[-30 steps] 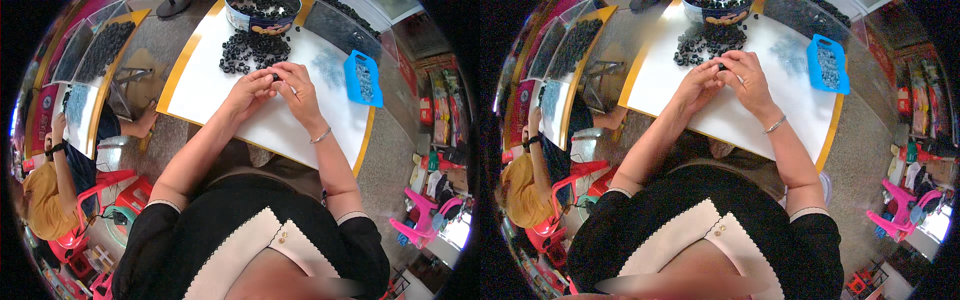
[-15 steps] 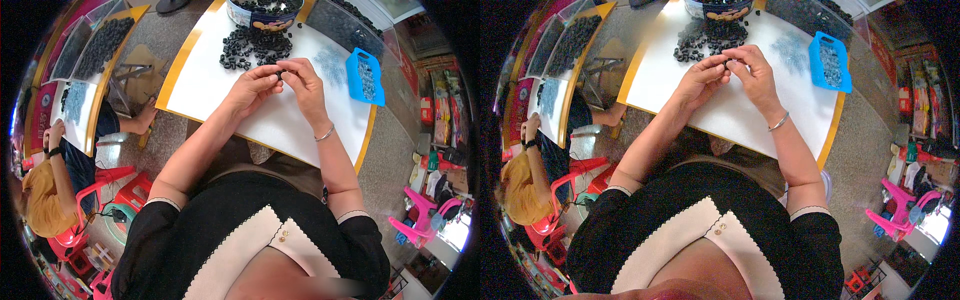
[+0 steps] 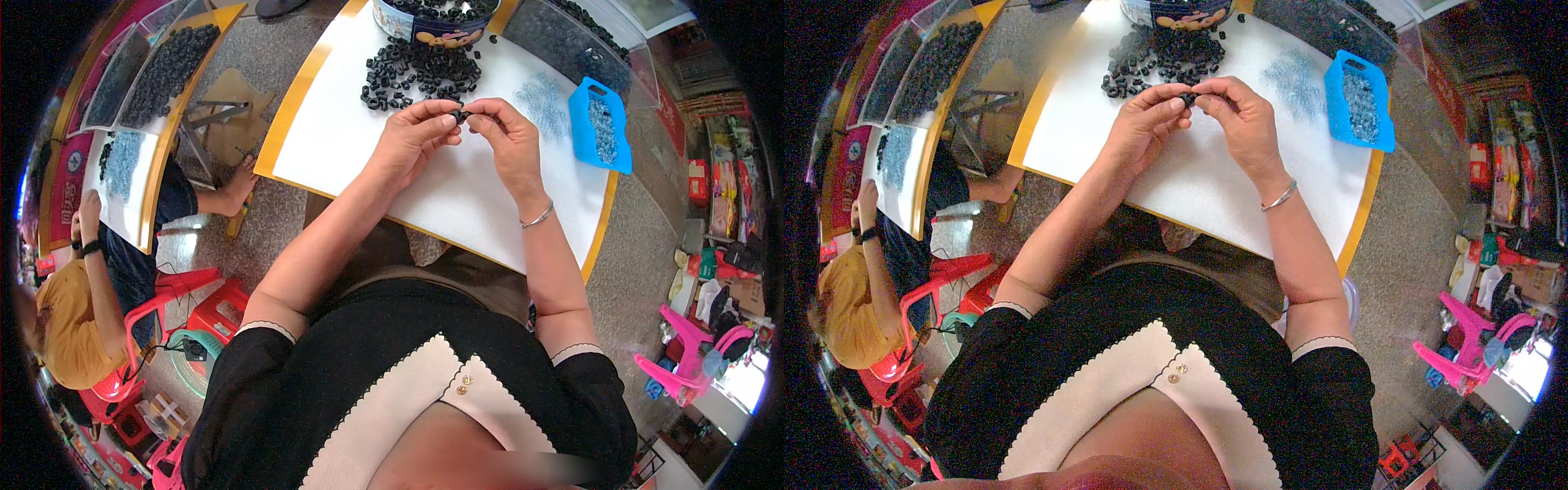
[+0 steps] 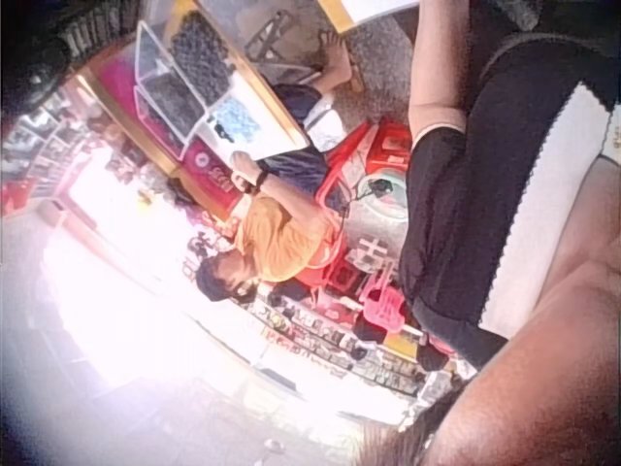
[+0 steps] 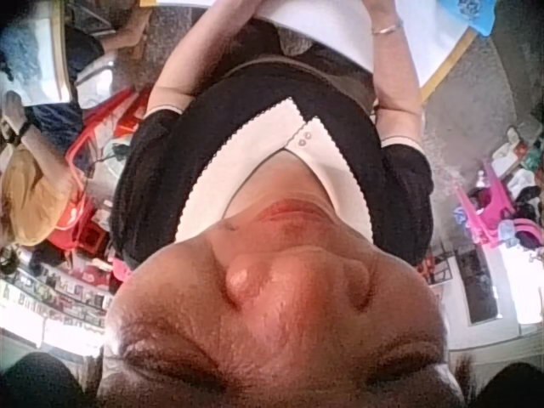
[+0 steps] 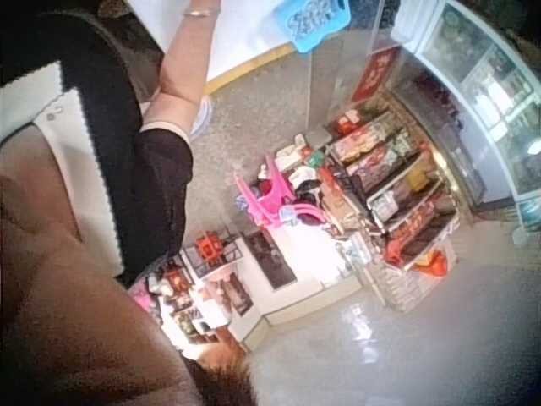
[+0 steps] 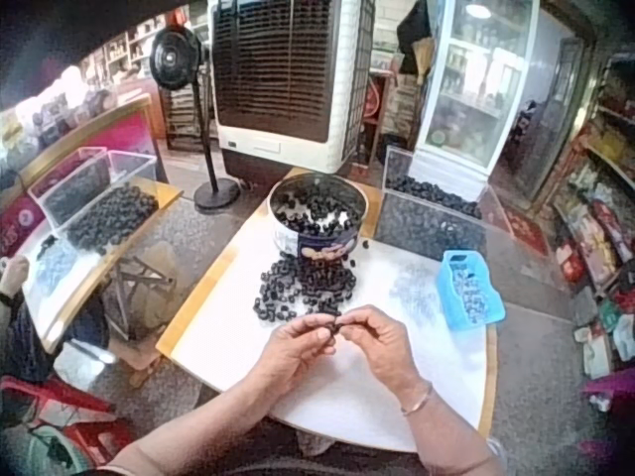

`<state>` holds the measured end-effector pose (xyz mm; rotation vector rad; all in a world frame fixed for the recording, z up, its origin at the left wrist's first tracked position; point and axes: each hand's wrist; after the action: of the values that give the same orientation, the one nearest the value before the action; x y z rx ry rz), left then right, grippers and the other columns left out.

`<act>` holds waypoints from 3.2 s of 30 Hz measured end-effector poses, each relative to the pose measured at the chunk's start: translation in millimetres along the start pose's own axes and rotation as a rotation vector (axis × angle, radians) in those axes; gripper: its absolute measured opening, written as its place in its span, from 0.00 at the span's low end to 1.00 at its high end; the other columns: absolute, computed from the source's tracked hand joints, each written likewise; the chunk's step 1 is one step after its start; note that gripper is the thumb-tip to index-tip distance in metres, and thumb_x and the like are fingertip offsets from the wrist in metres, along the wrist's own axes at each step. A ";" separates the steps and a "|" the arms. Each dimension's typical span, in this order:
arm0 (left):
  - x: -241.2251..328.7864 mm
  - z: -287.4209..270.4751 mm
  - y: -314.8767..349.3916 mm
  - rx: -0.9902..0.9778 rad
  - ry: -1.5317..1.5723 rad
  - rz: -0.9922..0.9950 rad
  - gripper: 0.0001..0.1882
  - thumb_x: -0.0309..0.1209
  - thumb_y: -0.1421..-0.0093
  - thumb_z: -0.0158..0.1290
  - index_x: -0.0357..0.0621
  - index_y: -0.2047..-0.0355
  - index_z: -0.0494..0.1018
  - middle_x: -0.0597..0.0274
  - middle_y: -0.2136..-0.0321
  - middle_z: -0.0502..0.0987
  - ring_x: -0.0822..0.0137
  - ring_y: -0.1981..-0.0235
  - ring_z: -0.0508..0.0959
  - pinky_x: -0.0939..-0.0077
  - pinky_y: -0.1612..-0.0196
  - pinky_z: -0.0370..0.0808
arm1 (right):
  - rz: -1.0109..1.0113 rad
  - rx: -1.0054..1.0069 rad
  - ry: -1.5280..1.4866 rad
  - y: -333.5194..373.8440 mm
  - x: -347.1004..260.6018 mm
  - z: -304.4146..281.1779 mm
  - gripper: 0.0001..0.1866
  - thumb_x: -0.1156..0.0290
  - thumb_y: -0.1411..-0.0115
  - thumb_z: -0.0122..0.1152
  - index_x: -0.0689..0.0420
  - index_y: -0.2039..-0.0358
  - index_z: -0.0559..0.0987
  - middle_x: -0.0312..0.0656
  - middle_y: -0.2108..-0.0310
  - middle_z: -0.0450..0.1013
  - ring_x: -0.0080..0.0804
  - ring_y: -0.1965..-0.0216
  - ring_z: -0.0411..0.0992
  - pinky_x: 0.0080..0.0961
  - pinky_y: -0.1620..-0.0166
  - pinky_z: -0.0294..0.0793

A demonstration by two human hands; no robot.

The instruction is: The person assembles small black plastic housings by hand, inserting small blue plastic inserts into them at a table.

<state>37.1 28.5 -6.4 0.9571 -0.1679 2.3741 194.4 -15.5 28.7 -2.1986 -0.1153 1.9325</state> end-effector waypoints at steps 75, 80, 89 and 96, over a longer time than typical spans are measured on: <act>2.4 -2.4 -1.7 -0.133 0.066 -0.110 0.12 0.32 0.40 0.51 0.37 0.60 0.71 0.63 0.71 0.75 0.75 0.72 0.72 0.83 0.68 0.69 | -0.378 0.002 0.440 1.1 -11.3 9.0 0.10 0.75 0.50 0.61 0.56 0.65 0.78 0.38 0.66 0.68 0.33 0.62 0.67 0.26 0.58 0.68; 1.0 1.1 2.2 -0.079 0.061 -0.143 0.11 0.31 0.40 0.51 0.38 0.61 0.72 0.64 0.72 0.75 0.76 0.72 0.72 0.82 0.68 0.68 | -0.472 -0.037 0.562 0.0 -11.1 4.7 0.12 0.77 0.53 0.61 0.55 0.65 0.78 0.38 0.65 0.68 0.35 0.60 0.64 0.27 0.57 0.66; 2.9 0.9 1.1 -0.085 0.149 -0.152 0.12 0.29 0.40 0.50 0.35 0.59 0.72 0.61 0.71 0.75 0.73 0.72 0.74 0.82 0.66 0.72 | -0.480 0.004 0.552 -1.7 -9.2 5.1 0.12 0.79 0.54 0.62 0.54 0.67 0.79 0.37 0.67 0.69 0.35 0.61 0.64 0.27 0.58 0.67; 6.3 3.9 1.4 -0.004 0.127 -0.108 0.11 0.22 0.41 0.49 0.31 0.58 0.70 0.55 0.68 0.76 0.70 0.70 0.78 0.81 0.62 0.78 | -0.232 0.027 0.310 -2.0 -5.7 -0.2 0.08 0.77 0.50 0.62 0.56 0.67 0.79 0.37 0.68 0.72 0.28 0.63 0.68 0.21 0.60 0.70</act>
<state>35.0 29.0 0.9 0.7898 -0.0706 2.3255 194.0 -14.7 34.6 -2.3188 -0.2777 1.4487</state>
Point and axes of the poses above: each hand's wrist, its own y-axis away from the middle knuckle, its own z-axis out of the palm, x = y × z
